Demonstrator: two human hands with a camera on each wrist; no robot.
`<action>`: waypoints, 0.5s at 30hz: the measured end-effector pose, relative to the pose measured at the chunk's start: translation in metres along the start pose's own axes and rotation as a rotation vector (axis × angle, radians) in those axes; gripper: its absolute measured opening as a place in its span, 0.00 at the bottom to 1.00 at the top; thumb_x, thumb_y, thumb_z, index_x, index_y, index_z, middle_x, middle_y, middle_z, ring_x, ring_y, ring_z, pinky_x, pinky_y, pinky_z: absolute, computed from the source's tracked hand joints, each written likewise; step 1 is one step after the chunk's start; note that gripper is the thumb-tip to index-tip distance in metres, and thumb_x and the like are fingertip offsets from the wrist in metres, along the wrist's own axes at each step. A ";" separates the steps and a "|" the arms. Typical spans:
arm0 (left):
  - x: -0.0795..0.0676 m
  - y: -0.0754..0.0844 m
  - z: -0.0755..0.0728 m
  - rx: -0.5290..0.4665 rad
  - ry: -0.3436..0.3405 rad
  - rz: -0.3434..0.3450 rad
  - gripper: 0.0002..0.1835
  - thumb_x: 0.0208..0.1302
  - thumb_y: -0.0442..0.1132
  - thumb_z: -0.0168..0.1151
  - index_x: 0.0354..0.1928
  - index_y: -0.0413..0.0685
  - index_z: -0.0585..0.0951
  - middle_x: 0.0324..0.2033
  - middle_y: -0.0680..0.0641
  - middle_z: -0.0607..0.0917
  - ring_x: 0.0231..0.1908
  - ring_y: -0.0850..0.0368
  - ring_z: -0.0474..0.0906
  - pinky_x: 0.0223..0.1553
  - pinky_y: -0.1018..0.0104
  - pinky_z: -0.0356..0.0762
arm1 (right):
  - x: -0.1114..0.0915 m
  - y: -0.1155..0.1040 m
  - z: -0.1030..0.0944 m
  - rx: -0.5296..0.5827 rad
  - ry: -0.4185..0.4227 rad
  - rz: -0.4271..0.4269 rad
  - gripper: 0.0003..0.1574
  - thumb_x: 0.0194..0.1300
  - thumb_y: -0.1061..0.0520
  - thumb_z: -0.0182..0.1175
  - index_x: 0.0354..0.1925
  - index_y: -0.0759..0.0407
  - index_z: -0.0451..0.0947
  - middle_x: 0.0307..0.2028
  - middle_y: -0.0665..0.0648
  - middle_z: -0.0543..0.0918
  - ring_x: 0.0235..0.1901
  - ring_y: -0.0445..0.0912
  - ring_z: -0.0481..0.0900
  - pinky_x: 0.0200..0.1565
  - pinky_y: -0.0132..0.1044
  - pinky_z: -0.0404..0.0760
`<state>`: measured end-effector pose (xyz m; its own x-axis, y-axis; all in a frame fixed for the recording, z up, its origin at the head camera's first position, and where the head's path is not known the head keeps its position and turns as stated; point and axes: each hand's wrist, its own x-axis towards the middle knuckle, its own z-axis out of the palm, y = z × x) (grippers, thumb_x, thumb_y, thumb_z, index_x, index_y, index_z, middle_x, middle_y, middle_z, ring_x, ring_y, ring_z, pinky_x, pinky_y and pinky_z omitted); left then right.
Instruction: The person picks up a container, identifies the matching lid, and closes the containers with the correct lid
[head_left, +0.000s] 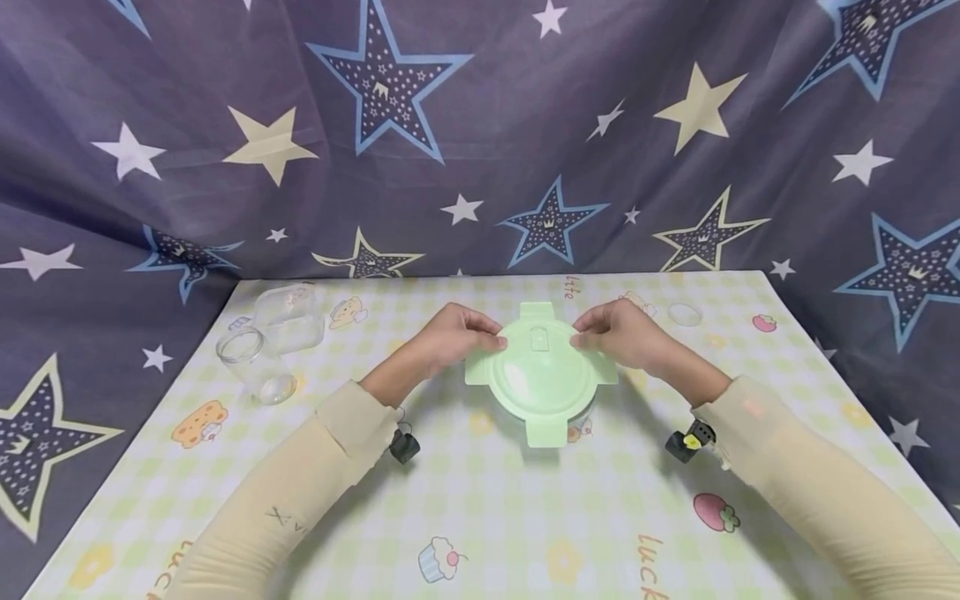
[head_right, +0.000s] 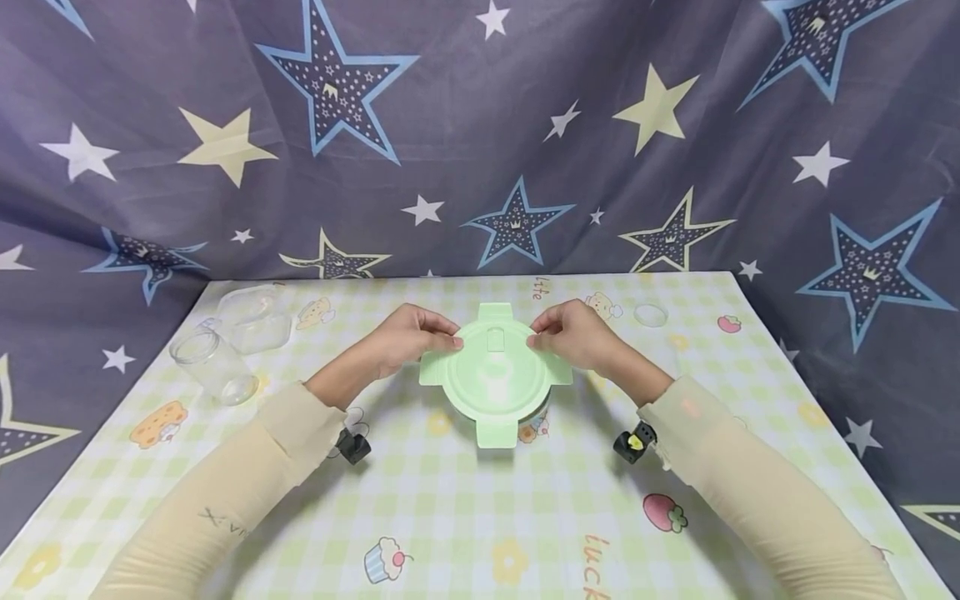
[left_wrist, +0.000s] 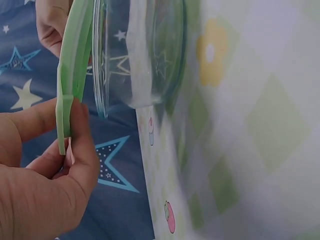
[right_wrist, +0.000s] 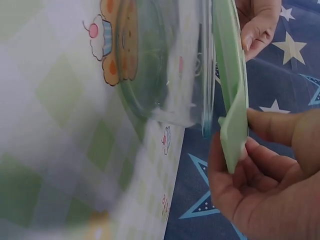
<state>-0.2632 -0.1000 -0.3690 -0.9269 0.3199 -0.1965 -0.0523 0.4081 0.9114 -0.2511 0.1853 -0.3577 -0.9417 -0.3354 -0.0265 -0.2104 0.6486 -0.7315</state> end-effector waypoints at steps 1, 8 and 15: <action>-0.001 0.000 0.001 0.012 -0.002 0.003 0.11 0.63 0.36 0.72 0.46 0.40 0.89 0.42 0.45 0.89 0.43 0.53 0.83 0.41 0.68 0.81 | -0.001 0.000 0.001 -0.010 0.001 -0.005 0.12 0.69 0.59 0.67 0.46 0.67 0.86 0.34 0.56 0.87 0.35 0.47 0.81 0.38 0.36 0.80; -0.003 0.001 0.006 0.118 0.020 0.017 0.12 0.65 0.40 0.71 0.48 0.42 0.89 0.42 0.47 0.90 0.42 0.54 0.85 0.38 0.67 0.83 | -0.005 0.000 0.002 -0.048 0.007 -0.005 0.12 0.70 0.60 0.65 0.46 0.68 0.86 0.35 0.58 0.88 0.36 0.49 0.82 0.41 0.38 0.81; -0.004 0.005 0.007 0.235 0.042 -0.009 0.13 0.65 0.44 0.72 0.47 0.45 0.90 0.45 0.48 0.89 0.48 0.53 0.83 0.45 0.64 0.83 | -0.004 0.000 0.002 -0.029 -0.033 0.049 0.13 0.71 0.60 0.64 0.48 0.70 0.85 0.38 0.61 0.88 0.40 0.51 0.83 0.42 0.39 0.83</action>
<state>-0.2569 -0.0929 -0.3663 -0.9416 0.2814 -0.1848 0.0226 0.6005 0.7993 -0.2470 0.1852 -0.3594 -0.9421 -0.3248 -0.0840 -0.1725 0.6837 -0.7090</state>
